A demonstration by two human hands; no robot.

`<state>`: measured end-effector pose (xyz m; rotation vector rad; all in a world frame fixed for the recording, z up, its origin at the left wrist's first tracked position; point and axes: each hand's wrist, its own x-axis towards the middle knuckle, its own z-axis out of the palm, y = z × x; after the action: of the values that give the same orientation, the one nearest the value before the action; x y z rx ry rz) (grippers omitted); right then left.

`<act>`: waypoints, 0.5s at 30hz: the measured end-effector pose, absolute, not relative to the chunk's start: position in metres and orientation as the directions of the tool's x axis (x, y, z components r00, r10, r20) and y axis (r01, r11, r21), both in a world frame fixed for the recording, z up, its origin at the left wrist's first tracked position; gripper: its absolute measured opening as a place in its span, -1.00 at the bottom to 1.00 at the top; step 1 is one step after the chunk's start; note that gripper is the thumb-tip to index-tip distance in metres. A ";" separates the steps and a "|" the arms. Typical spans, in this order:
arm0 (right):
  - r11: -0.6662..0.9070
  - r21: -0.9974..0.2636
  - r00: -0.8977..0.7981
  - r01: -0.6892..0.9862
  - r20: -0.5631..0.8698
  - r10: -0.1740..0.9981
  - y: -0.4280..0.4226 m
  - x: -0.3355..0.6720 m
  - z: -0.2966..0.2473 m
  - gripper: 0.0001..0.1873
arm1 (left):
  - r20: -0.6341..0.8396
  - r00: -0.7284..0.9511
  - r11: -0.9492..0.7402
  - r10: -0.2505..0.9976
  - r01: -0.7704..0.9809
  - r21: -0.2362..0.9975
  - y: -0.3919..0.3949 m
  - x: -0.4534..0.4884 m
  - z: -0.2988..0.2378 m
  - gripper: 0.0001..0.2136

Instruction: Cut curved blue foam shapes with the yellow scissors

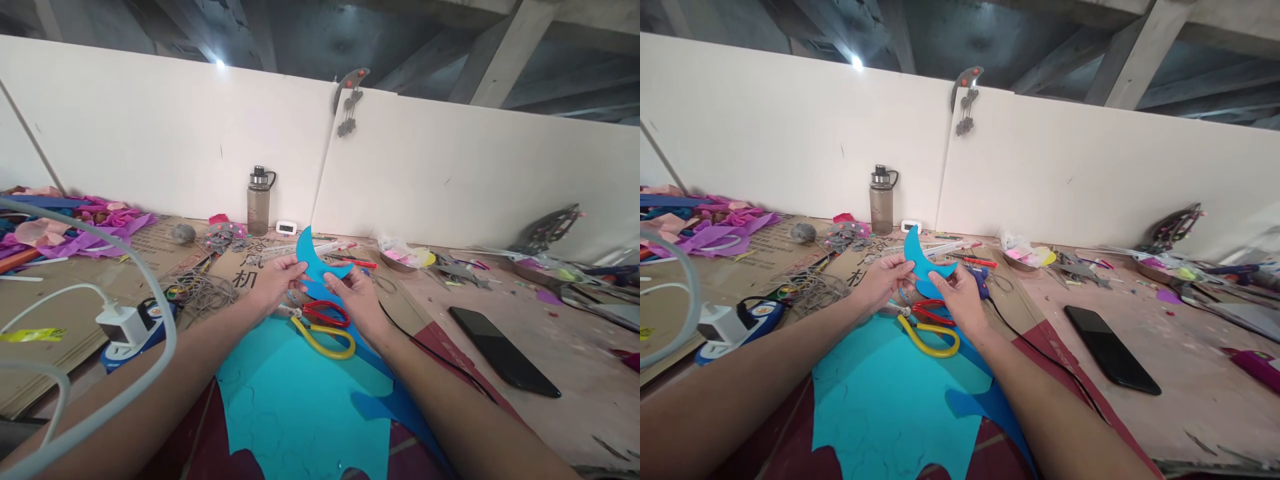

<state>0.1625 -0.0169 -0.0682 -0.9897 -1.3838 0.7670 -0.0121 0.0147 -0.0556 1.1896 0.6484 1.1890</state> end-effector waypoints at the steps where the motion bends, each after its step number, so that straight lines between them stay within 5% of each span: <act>1: 0.420 -0.901 0.063 0.106 0.427 0.902 -0.017 0.162 -0.067 -0.59 | 0.189 0.307 -0.077 0.933 -0.343 0.936 0.015 -0.012 -0.056 -0.63; 15: 0.402 -0.899 0.114 0.174 0.424 0.898 -0.022 0.160 -0.066 -0.60 | 0.205 0.366 -0.070 0.908 -0.348 0.935 0.012 -0.014 -0.055 -0.64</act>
<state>0.1595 -0.0216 -0.0659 -1.0542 -1.3748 0.7096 -0.0144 0.0122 -0.0551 1.2261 0.5981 1.1420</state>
